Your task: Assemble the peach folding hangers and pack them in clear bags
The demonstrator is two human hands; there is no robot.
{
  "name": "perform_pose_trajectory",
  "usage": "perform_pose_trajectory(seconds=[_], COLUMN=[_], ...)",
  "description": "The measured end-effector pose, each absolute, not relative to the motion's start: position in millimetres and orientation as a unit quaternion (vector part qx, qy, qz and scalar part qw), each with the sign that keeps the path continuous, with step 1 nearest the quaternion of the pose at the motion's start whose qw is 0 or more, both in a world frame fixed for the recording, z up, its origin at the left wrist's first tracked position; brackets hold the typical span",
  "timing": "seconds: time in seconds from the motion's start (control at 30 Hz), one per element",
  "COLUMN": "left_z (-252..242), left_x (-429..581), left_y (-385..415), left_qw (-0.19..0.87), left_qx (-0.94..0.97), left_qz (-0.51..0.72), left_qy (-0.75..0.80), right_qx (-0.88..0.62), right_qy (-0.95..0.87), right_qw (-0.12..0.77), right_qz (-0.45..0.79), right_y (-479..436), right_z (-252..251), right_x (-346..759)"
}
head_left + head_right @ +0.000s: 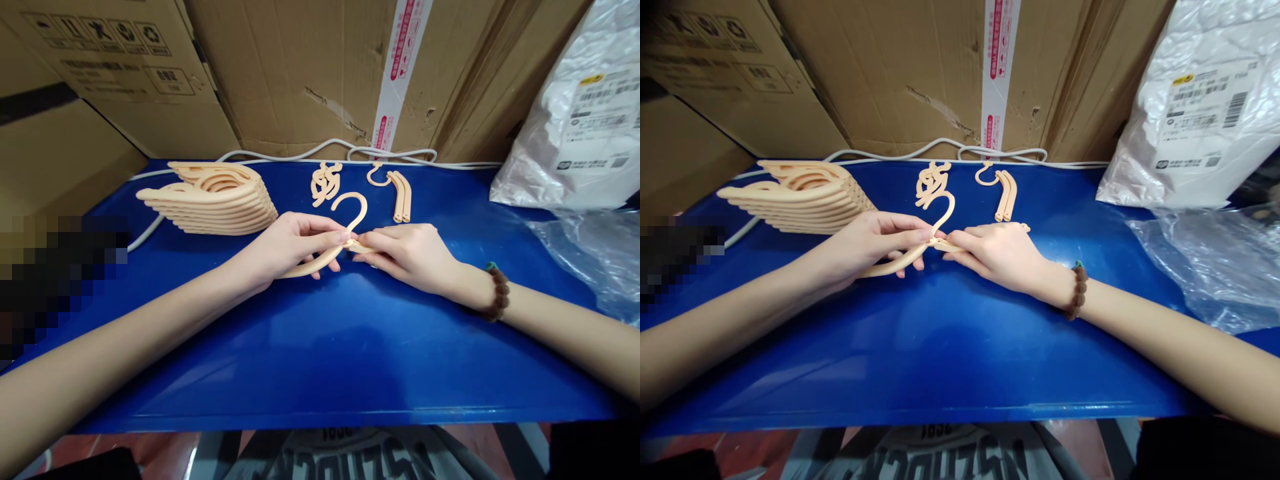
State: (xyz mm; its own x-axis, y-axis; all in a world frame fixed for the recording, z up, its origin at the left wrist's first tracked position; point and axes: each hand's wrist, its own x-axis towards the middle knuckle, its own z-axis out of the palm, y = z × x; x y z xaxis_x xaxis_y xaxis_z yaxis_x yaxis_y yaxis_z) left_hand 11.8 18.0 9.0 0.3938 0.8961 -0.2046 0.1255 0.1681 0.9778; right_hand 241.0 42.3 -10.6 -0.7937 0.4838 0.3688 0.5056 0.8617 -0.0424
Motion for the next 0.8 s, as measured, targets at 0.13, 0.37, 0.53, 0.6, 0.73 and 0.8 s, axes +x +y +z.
perform_pose_trajectory(seconds=[0.13, 0.37, 0.53, 0.6, 0.73, 0.8], left_z=[10.2, 11.9, 11.1, 10.9, 11.5, 11.5], left_x=[12.3, 13.8, 12.4, 12.5, 14.2, 14.7], left_y=[16.5, 16.4, 18.0, 17.7, 15.3, 13.8], left_qw=[0.593, 0.574, 0.599, 0.601, 0.577, 0.561], left_qx=[0.583, 0.591, 0.584, 0.584, 0.602, 0.613], left_qz=[0.309, 0.308, 0.293, 0.288, 0.291, 0.298], left_qy=[0.461, 0.476, 0.462, 0.462, 0.468, 0.47], right_qx=[-0.244, -0.233, -0.219, -0.212, -0.205, -0.21], right_qy=[-0.951, -0.953, -0.952, -0.952, -0.953, -0.955], right_qw=[0.189, 0.191, 0.205, 0.208, 0.203, 0.19], right_qz=[-0.03, -0.041, -0.068, -0.078, -0.088, -0.09], right_y=[42.5, 41.2, 41.5, 41.2, 40.0, 39.6], right_z=[-9.8, -8.0, -7.7, -7.3, -7.9, -8.9], right_x=[240.3, 240.8, 240.6, 240.2, 240.6, 241.3])
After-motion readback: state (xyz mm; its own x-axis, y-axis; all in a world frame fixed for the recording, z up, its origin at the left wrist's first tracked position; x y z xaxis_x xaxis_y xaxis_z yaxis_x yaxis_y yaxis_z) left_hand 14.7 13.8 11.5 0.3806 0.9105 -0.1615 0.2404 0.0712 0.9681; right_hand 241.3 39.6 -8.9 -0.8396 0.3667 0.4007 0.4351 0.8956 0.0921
